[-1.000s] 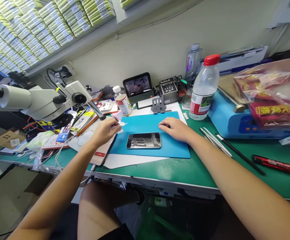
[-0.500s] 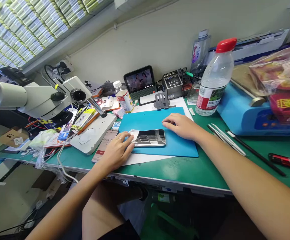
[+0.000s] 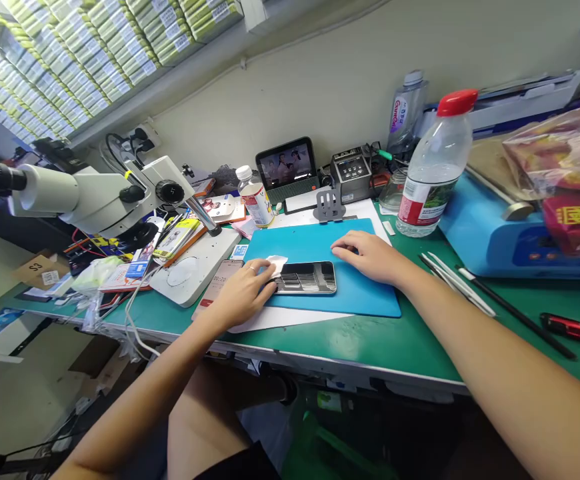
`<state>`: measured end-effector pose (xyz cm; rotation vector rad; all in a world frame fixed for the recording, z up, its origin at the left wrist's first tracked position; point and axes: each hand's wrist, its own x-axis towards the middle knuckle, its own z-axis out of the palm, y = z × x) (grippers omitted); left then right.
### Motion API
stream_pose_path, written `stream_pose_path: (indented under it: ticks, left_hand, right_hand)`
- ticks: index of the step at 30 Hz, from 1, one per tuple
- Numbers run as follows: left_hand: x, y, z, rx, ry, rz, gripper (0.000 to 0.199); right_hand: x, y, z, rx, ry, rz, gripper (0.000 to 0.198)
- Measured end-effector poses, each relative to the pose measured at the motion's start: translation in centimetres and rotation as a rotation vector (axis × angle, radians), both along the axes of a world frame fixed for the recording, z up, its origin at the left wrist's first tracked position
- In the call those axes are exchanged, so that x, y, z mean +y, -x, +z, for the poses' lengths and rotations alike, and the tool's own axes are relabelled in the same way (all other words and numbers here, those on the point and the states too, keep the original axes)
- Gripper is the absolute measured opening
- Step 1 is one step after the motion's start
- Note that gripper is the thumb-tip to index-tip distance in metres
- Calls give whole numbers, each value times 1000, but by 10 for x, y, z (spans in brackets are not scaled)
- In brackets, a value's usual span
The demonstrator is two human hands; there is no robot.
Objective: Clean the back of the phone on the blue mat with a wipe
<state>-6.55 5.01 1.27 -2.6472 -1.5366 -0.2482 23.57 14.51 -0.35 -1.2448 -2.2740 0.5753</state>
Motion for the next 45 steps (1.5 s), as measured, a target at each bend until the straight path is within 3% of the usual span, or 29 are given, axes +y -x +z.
stream_pose_path:
  ticks: [3, 9, 14, 18, 29, 36, 45]
  left_hand:
    - [-13, 14, -7, -143, 13, -35, 28]
    - [-40, 23, -22, -367, -106, 2, 17]
    - [-42, 18, -18, -278, -76, -12, 15]
    - [-40, 12, -15, -238, -19, 53, 26]
    - [-36, 7, -32, -161, -80, 125, 53]
    - [-40, 5, -30, -320, -136, 149, 31]
    - [-23, -15, -6, 9, -122, 221, 31]
  right_hand:
    - [-1, 0, 1, 1, 14, 9, 45]
    - [-1, 1, 2, -2, 25, 7, 48]
    - [-2, 1, 4, -18, 28, 17, 48]
    - [0, 2, 2, -16, 9, 10, 49]
    - [3, 1, -1, 7, 14, 12, 48]
    - [3, 1, -2, 6, 5, 1, 48]
    - [1, 1, 0, -3, 12, 1, 49]
